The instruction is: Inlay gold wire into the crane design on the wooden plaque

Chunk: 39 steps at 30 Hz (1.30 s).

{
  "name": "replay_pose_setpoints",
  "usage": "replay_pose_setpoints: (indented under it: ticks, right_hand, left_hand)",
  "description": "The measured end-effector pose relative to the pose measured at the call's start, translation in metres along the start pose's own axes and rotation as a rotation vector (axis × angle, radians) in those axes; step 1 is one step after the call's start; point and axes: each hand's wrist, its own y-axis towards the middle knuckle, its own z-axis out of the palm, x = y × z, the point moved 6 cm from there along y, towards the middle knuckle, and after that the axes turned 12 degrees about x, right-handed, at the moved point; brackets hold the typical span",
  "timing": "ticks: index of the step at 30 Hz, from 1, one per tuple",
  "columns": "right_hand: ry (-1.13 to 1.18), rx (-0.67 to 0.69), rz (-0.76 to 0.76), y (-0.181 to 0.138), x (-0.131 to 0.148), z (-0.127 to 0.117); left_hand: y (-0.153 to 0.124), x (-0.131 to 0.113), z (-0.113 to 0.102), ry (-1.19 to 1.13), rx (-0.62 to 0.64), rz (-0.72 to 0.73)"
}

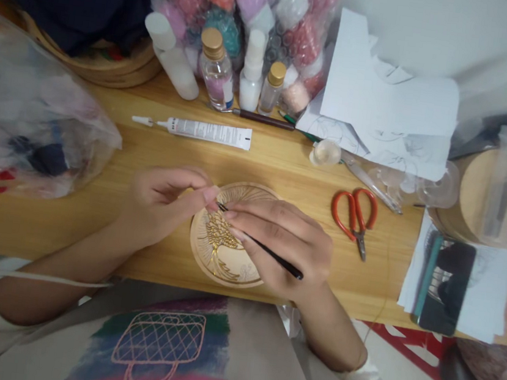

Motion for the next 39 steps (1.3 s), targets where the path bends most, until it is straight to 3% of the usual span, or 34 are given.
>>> replay_pose_setpoints:
  ticks: [10,28,33,39]
  right_hand:
    - [0.031,0.026,-0.014,0.0013,0.0011,0.0007]
    - [0.016,0.004,0.006,0.0009,0.0034,-0.0015]
    - [0.006,-0.013,0.019,0.002,0.006,-0.0039]
    - [0.138,-0.085,0.185,-0.0002,-0.0022,-0.0088]
  left_hand:
    - [0.0001,-0.0006,0.0003,0.022,0.013,0.013]
    - [0.0011,-0.0054,0.0028,-0.023,0.059,0.24]
    - [0.0009,-0.0036,0.0028,-0.047,0.064,0.191]
    - [0.0012,-0.0052,0.0009,-0.142,0.08,0.191]
